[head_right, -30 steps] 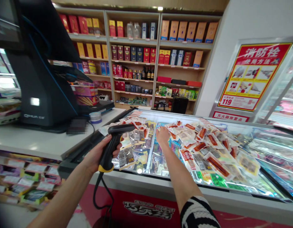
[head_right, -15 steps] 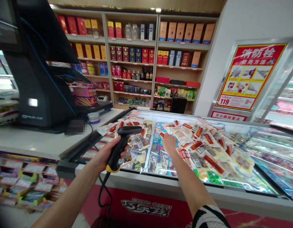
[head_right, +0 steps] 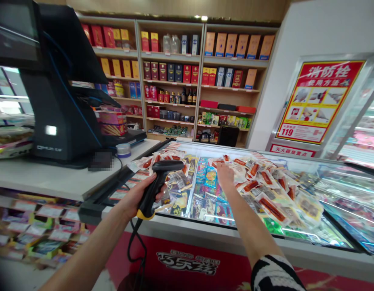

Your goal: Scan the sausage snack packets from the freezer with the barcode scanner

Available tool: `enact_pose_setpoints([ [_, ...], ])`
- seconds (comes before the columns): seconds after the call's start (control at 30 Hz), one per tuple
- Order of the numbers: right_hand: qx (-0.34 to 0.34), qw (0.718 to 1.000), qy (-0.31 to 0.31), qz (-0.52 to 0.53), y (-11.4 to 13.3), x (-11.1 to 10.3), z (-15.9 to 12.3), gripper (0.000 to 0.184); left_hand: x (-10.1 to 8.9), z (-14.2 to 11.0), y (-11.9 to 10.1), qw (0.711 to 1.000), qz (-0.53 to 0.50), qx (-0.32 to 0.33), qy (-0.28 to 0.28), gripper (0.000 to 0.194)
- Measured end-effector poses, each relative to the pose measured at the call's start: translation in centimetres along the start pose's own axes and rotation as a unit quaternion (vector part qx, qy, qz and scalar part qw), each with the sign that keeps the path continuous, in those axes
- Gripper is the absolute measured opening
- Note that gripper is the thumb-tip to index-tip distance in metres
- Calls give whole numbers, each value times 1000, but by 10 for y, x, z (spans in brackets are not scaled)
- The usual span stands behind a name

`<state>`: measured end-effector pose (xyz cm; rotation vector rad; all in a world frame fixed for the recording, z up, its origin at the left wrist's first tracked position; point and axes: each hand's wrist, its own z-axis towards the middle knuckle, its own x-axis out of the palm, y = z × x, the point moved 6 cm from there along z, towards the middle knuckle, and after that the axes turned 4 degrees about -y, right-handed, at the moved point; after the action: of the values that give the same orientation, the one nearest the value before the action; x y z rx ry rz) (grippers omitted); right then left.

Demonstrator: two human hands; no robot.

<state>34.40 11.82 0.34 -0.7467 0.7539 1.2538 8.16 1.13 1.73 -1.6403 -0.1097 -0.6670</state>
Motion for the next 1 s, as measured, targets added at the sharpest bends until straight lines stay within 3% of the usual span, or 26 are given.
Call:
enact_pose_setpoints([
  [0.07, -40, 999, 8, -22, -2, -1, -4, 28, -1, -1, -1, 1000, 1, 1, -1, 23],
  [0.13, -80, 995, 54, -8, 4, 7, -15, 25, -1, 1, 1, 1000, 4, -4, 1, 24],
  [0.23, -94, 989, 110, 33, 17, 22, -35, 25, -1, 6, 5, 1000, 4, -9, 6, 25],
  [0.4, -63, 991, 109, 51, 32, 29, -41, 26, 4, 12, 11, 999, 7, -19, 26, 27],
  [0.57, -82, 993, 82, 31, 43, 24, -35, 27, 4, 11, 10, 999, 0, -26, 18, 26],
  [0.87, 38, 987, 104, 115, 16, 28, -23, 26, 0, 9, 8, 1000, 7, -15, 17, 28],
  [1.0, 55, 981, 120, 139, 11, 25, -14, 26, 1, 11, 9, 1000, 11, -14, 12, 27],
])
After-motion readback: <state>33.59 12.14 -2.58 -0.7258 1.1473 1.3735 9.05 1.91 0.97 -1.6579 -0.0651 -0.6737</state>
